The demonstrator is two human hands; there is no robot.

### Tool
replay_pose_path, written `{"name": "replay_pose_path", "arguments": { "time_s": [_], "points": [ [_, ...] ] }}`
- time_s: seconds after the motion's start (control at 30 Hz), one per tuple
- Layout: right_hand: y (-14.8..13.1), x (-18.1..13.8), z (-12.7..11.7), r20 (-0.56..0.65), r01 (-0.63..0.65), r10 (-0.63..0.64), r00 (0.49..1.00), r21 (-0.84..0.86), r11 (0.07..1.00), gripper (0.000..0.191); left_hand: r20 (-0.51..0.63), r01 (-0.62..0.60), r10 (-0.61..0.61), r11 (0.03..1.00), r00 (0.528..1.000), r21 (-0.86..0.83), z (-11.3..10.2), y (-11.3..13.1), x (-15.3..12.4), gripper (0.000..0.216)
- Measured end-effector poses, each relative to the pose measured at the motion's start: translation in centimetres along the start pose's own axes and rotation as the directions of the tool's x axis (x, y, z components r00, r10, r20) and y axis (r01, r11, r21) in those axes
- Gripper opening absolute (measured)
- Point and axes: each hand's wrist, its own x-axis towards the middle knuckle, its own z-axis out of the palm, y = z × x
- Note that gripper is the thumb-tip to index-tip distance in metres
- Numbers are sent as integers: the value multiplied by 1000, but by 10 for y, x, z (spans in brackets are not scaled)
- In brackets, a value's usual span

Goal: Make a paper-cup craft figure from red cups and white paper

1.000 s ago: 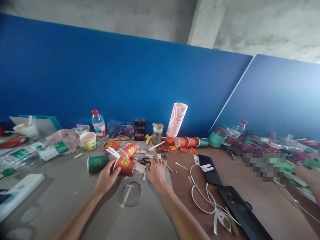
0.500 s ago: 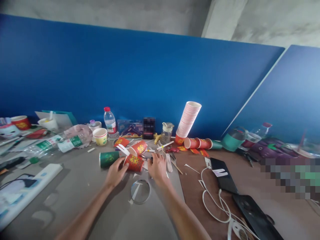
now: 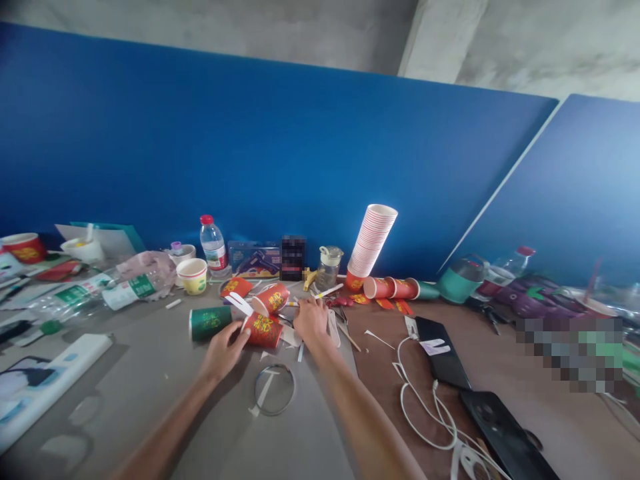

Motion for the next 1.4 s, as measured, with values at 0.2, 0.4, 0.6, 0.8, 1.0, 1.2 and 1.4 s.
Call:
{"name": "replay_pose_path", "arguments": {
  "time_s": [0.2,0.4,0.6,0.8,1.0,1.2,1.4],
  "points": [
    [2,-14,-16,75,112,-117,990,69,991,24,-49,63,-68,993,996,-99,1,-1,1,28],
    [-15,-84,-31,381,494,-591,711,327,806,21,-249,-23,5,997,969,-72,2,-3,0,25],
    [-13,-104,-21,271,418,-547,792,412,810,9,-346,-176,127,978,930,-115,-2,0,-4,20],
    [0,-73,-40,218,-129,-445,869,967,221,20,-203,-114,22,883,979,-455,-3,9,-6,21],
    [-13,-62,-5,167,-189,-341,925,981,-32,17,-60,-38,-2,745,998,-666,-7,9,-4,25],
    [-26,-66,19,-252,303,-194,948,899,316,7,-98,-250,230,872,968,-422,-9,15,-12,35],
    [-30,-79,20,-516,586,-311,798,545,600,23,-36,-516,515,857,857,-19,-3,21,-21,53]
  ]
}}
